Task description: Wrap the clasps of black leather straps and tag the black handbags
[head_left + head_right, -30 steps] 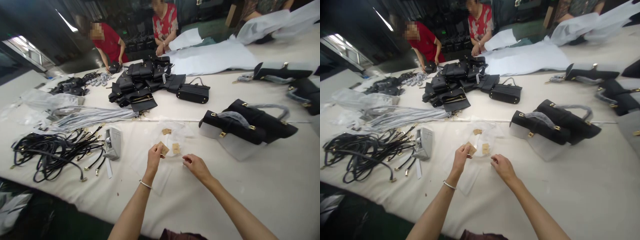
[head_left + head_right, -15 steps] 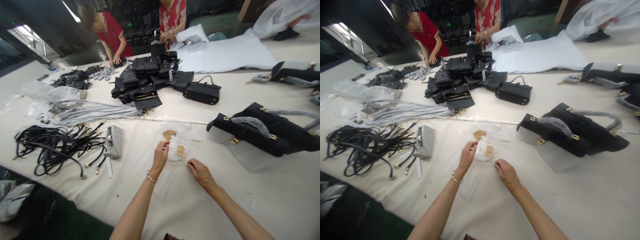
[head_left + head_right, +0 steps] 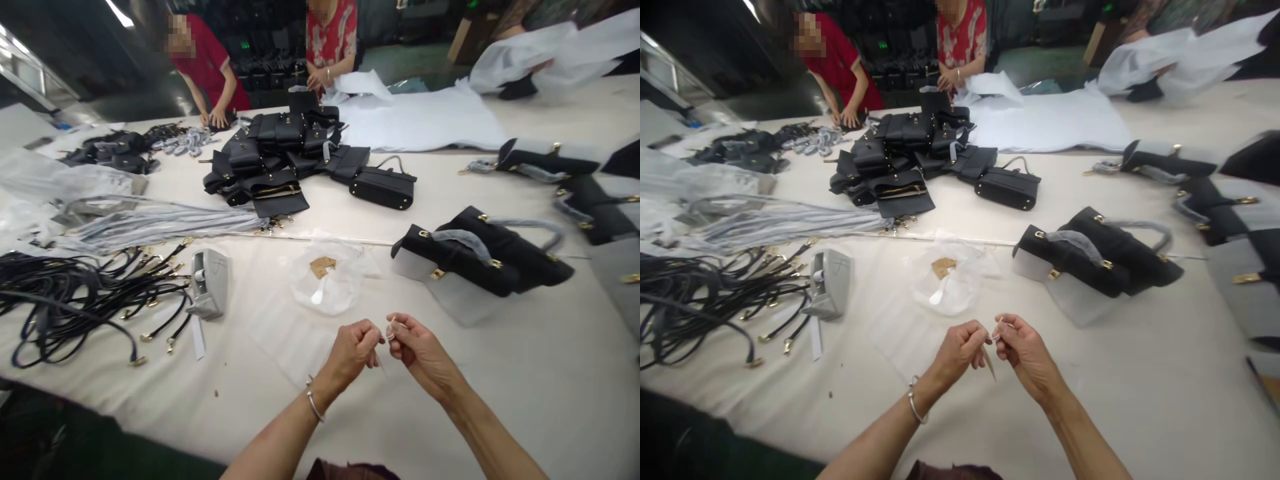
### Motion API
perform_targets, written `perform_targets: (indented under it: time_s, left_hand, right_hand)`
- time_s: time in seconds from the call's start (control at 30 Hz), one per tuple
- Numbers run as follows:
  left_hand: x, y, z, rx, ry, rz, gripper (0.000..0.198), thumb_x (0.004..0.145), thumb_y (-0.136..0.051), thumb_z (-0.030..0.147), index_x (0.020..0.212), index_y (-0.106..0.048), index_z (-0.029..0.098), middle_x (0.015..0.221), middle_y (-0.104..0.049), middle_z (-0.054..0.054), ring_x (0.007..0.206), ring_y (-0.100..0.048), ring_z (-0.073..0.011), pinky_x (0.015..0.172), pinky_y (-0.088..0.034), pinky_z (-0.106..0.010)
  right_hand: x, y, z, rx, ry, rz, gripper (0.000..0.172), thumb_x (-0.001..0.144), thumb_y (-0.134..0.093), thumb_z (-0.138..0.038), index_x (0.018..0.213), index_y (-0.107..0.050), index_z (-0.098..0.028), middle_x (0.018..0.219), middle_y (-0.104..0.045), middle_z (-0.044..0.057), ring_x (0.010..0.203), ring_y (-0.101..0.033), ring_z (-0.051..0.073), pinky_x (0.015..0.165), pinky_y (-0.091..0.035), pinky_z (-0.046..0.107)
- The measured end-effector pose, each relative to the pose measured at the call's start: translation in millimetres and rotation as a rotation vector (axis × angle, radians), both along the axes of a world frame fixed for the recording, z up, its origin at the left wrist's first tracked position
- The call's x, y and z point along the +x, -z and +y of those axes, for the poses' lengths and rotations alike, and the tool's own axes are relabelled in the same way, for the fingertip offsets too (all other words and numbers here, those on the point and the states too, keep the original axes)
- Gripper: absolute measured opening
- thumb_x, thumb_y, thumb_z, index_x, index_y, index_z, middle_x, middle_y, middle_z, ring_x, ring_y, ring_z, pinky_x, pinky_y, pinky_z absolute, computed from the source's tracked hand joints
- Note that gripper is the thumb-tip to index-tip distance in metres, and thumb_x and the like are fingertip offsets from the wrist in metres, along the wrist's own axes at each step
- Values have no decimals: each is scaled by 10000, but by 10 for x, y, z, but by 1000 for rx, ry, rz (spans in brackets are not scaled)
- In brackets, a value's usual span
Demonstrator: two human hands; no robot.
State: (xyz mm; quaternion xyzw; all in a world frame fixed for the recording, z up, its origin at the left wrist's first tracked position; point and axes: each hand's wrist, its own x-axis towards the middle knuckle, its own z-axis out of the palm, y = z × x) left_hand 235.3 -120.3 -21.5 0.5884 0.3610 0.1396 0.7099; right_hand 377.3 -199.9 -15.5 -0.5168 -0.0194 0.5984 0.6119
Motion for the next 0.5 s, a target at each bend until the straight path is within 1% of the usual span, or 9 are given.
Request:
perform_targets:
  time_s: [0.1, 0.13, 0.2, 0.27, 0.33, 0.37, 0.4, 0.47, 0.5]
  left_hand:
    - [31, -67, -36, 247, -10, 80, 289, 929, -463, 330, 716, -595, 186, 614, -659, 5, 602, -627, -126, 649, -470, -222]
    - [45, -71, -43, 307, 4, 109, 297, 941, -450, 337, 723, -590, 193, 636, -673, 7, 613, -633, -123, 661, -465, -221]
    - [88, -58, -55, 369, 41, 161, 307, 962, -423, 375, 753, -576, 209, 601, -650, 25, 570, -623, -118, 629, -452, -215]
    - [147, -25, -72, 415, 76, 206, 310, 973, -394, 400, 774, -553, 221, 565, -619, 39, 517, -595, -114, 582, -433, -210]
    - [216, 14, -96, 470, 109, 241, 307, 974, -376, 399, 775, -533, 225, 553, -598, 45, 463, -543, -104, 550, -416, -208]
    - [252, 36, -108, 484, 127, 257, 306, 974, -370, 396, 777, -530, 225, 548, -586, 48, 437, -511, -99, 532, -407, -207]
    - [289, 57, -117, 472, 148, 272, 303, 972, -365, 391, 782, -532, 224, 542, -572, 51, 416, -485, -96, 509, -397, -205]
    - [372, 91, -105, 371, 241, 278, 285, 963, -375, 374, 799, -551, 221, 539, -560, 54, 398, -480, -98, 463, -388, -200]
    - [424, 96, -74, 324, 306, 262, 271, 954, -396, 362, 798, -565, 218, 563, -577, 48, 416, -508, -102, 457, -398, -198]
  right_hand:
    - [0, 3, -125, -15, 32, 60, 475, 608, -924, -356, 940, -628, -189, 694, -630, -28, 537, -508, 54, 512, -390, 169]
    - [5, 5, -169, -15, 50, 64, 484, 601, -928, -357, 941, -627, -189, 686, -624, -30, 535, -501, 51, 512, -382, 166]
    - [15, 2, -257, -7, 39, 87, 501, 603, -926, -358, 975, -636, -189, 678, -609, -34, 534, -490, 49, 519, -374, 170]
    - [20, -10, -338, 13, -60, 126, 479, 618, -919, -345, 980, -655, -175, 688, -598, -29, 550, -490, 57, 545, -386, 191]
    - [31, -18, -407, 37, -171, 136, 407, 630, -908, -344, 900, -670, -154, 705, -591, -18, 567, -487, 65, 572, -396, 216]
    - [44, -14, -438, 45, -191, 122, 379, 632, -903, -354, 846, -666, -151, 719, -589, -14, 573, -481, 69, 579, -395, 225]
    - [66, -3, -470, 49, -180, 89, 363, 639, -893, -372, 808, -658, -152, 727, -586, -12, 577, -472, 74, 581, -389, 234]
    - [142, 47, -538, 46, -116, -53, 335, 691, -843, -430, 777, -649, -171, 717, -568, -16, 597, -463, 98, 595, -385, 256]
    - [194, 84, -575, 45, -83, -156, 319, 723, -809, -452, 762, -644, -182, 725, -571, -11, 636, -483, 121, 628, -399, 272]
